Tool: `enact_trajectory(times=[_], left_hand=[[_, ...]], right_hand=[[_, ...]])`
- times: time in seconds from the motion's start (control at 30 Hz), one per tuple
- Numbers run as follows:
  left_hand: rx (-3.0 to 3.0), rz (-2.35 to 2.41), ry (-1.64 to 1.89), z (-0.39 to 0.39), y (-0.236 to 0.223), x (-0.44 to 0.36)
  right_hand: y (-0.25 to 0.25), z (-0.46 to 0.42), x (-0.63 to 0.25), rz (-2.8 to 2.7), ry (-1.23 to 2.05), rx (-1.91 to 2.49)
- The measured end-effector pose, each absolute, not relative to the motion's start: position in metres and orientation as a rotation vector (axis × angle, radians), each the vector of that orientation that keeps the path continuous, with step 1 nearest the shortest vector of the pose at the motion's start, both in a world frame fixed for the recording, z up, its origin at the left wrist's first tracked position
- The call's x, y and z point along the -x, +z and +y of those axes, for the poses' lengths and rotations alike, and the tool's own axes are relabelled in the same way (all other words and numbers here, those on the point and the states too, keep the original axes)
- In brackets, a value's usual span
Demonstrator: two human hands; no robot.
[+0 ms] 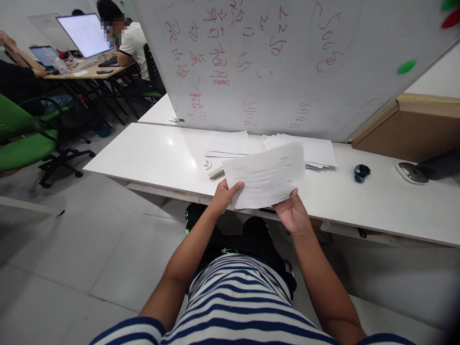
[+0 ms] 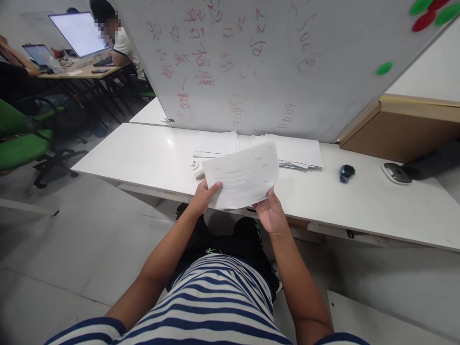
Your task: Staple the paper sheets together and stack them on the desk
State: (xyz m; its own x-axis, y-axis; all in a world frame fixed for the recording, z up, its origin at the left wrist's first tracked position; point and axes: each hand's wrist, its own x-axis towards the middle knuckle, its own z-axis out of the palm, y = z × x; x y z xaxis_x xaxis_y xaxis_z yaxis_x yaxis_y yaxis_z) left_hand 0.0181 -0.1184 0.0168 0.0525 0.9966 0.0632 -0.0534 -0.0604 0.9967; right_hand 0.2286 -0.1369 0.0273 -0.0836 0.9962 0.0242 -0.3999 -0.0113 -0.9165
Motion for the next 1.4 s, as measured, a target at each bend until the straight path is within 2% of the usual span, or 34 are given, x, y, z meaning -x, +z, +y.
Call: enact_trajectory(times=[0.13, 0.27, 0.5, 0.67, 0.87, 1.03, 1.17, 1.4], left_hand=[[-1.189, 1.181, 1.207, -0.116, 0.022, -0.012], [-1.277, 1.214, 1.222, -0.111, 0.029, -0.011], [-1.556, 1.178, 1.139, -0.112, 0.046, -0.019], [-1.542, 1.216, 0.979, -0.105, 0.028, -0.019], [-1.582, 1.270, 1.082, -0.102, 0.015, -0.024], [-1.651, 1.364, 1.040, -0.107, 0.011, -0.027], [-1.852, 1.254, 1.054, -0.114, 0.012, -0.028], [-1.671, 1.462, 1.021, -0.107, -0.014, -0.028]], right_hand=[[0.017, -0.138, -0.249, -0.988, 1.438, 0.913], [0.028, -0.132, -0.267, -1.086, 1.329, 0.982], [0.028, -0.115, -0.267, -1.103, 0.945, 1.311], [0.008, -0.110, -0.251, -1.031, 1.020, 1.413], [0.010, -0.116, -0.240, -1.069, 0.887, 1.381], [0.004, -0.125, -0.232, -1.151, 0.980, 1.541], [-0.003, -0.132, -0.230, -1.167, 0.933, 1.576], [-0.016, -0.134, -0.225, -1.217, 0.973, 1.534]])
